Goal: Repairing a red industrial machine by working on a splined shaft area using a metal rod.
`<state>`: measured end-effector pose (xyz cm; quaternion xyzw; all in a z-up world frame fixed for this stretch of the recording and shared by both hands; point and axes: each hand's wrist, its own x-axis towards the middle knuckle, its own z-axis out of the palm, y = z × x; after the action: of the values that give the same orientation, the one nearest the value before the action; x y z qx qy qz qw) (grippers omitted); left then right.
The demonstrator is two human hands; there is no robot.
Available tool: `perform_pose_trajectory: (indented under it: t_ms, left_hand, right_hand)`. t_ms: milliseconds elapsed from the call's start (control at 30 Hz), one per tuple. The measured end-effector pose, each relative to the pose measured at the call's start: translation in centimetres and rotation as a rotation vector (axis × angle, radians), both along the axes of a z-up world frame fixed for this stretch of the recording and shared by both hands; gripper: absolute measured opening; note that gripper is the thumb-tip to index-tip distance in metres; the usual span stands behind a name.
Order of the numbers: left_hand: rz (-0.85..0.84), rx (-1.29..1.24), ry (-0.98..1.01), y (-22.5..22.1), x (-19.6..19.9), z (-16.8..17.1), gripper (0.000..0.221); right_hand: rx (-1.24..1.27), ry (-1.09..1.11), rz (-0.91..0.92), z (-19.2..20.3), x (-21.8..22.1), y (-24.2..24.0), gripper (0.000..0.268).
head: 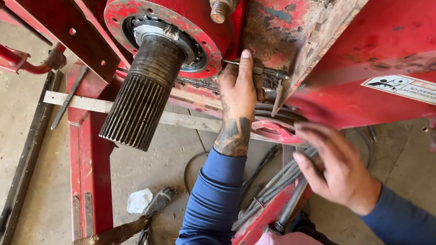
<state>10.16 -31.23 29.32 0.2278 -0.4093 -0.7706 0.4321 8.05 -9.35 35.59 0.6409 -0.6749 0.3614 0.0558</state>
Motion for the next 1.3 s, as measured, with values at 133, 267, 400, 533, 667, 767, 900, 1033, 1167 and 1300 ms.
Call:
perform_pose_trajectory:
  t_ms: [133,267,400,533,667,767,900,1033,1167,1300]
  left_hand:
    - [0.009,0.004,-0.032,0.0,0.0,0.3,0.042]
    - [0.035,-0.046,-0.091,0.0,0.3,0.3,0.048]
    - [0.136,-0.209,-0.227,-0.6,0.0,-0.5,0.055]
    - [0.196,-0.278,-0.298,-0.8,0.2,-0.4,0.055]
    - [0.174,-0.241,-0.275,-0.9,0.6,-0.8,0.052]
    - [0.194,-0.394,-0.359,0.1,3.6,1.1,0.042]
    - [0.467,-1.203,-0.655,1.0,7.2,3.1,0.025]
    - [0.591,-1.847,-0.645,-0.7,7.5,2.7,0.042]
    - [0.533,-1.971,-0.663,-1.6,5.9,3.7,0.047]
    - [0.438,-1.911,-0.65,-1.7,4.3,3.9,0.05]
  right_hand:
    - [0.123,-0.159,-0.031,-1.3,-1.6,-2.8,0.042]
    - [0.324,-1.048,0.091,-7.8,-1.0,-7.1,0.052]
    - [-0.086,-1.53,0.104,-10.2,0.6,-11.5,0.059]
    - [-0.319,-1.466,0.009,-9.5,0.6,-14.1,0.066]
    - [-0.402,-1.777,0.157,-7.0,0.3,-15.8,0.066]
    - [-0.477,-1.568,0.172,-6.1,0.0,-16.3,0.062]
    - [-0.421,-1.37,0.137,-6.8,-0.5,-16.5,0.056]
    - [-0.357,-1.402,0.144,-10.2,-0.7,-15.6,0.05]
    - [-0.323,-1.435,0.171,-11.2,-1.3,-16.1,0.048]
    - [-0.31,-1.631,0.212,-8.9,-0.8,-15.5,0.047]
